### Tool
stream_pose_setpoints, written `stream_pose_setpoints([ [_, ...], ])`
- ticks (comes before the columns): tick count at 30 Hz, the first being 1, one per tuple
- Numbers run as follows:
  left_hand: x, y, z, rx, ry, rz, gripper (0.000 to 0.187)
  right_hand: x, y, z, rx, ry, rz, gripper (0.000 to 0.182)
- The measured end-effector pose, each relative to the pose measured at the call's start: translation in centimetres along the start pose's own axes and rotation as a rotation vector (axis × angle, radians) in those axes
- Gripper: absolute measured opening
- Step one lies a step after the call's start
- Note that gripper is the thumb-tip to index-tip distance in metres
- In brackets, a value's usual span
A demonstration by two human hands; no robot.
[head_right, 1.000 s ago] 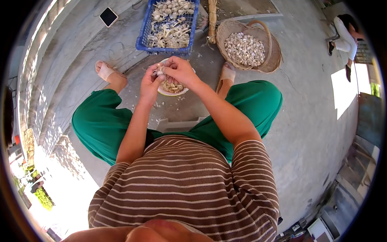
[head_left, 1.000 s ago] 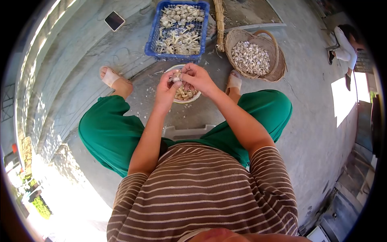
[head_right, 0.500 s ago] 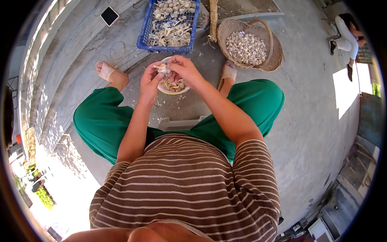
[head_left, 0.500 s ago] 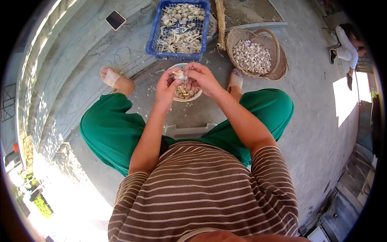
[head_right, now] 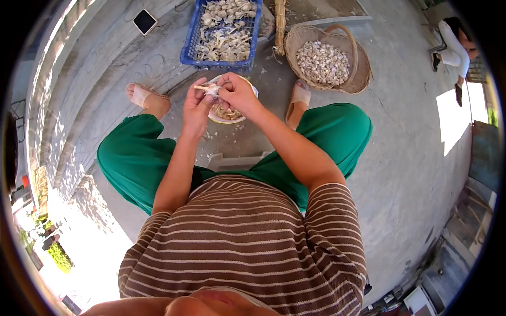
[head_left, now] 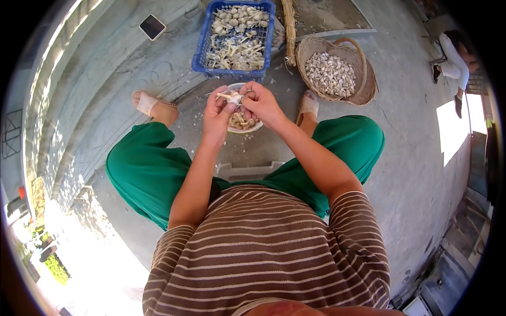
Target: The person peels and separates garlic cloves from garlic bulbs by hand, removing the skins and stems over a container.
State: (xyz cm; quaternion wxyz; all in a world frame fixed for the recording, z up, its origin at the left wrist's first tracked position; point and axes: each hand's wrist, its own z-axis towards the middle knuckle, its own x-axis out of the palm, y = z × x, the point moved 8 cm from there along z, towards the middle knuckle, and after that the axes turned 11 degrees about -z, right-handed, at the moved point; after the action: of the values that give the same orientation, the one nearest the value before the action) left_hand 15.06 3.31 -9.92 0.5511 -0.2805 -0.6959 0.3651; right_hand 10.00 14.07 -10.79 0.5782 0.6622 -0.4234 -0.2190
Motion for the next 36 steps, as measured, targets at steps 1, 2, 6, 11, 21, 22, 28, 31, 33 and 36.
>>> stream_pose_setpoints([
  [1, -0.3, 0.4, 0.1, -0.020, 0.002, -0.015, 0.040, 0.0, 0.1, 0.1, -0.024, -0.012, -0.018, 0.010],
  [2, -0.6, 0.8, 0.2, -0.040, 0.003, -0.030, 0.042, -0.1, 0.2, 0.1, -0.047, -0.025, -0.037, 0.009],
  [6, -0.3, 0.4, 0.1, 0.013, 0.029, 0.055, 0.040, -0.1, 0.3, 0.3, -0.080, -0.015, -0.200, 0.011],
  [11, 0.2, -0.3, 0.0, 0.136, 0.058, 0.296, 0.040, -0.3, 0.5, 0.4, 0.007, -0.015, -0.079, 0.012],
  [21, -0.4, 0.6, 0.4, 0.006, 0.015, 0.103, 0.038, -0.9, -1.5, 1.0, -0.005, 0.040, -0.014, 0.010],
  [22, -0.4, 0.4, 0.4, -0.004, 0.007, 0.124, 0.039, -2.0, 0.4, 1.2, -0.296, -0.123, -0.434, 0.010],
  [28, -0.5, 0.1, 0.6, -0.002, 0.014, 0.217, 0.039, -2.2, 3.8, 0.3, -0.288, -0.181, -0.531, 0.017],
  [31, -0.6, 0.5, 0.6, 0.002, 0.067, 0.288, 0.039, -1.7, 2.5, 0.6, -0.141, -0.062, -0.430, 0.021],
  [33, -0.8, 0.6, 0.6, 0.030, 0.095, 0.332, 0.039, -1.6, 2.3, 0.7, -0.116, -0.036, -0.419, 0.022],
  [36, -0.2, -0.2, 0.5, 0.149, 0.145, 0.537, 0.040, -1.4, 2.1, 0.9, -0.071, 0.028, -0.403, 0.024],
])
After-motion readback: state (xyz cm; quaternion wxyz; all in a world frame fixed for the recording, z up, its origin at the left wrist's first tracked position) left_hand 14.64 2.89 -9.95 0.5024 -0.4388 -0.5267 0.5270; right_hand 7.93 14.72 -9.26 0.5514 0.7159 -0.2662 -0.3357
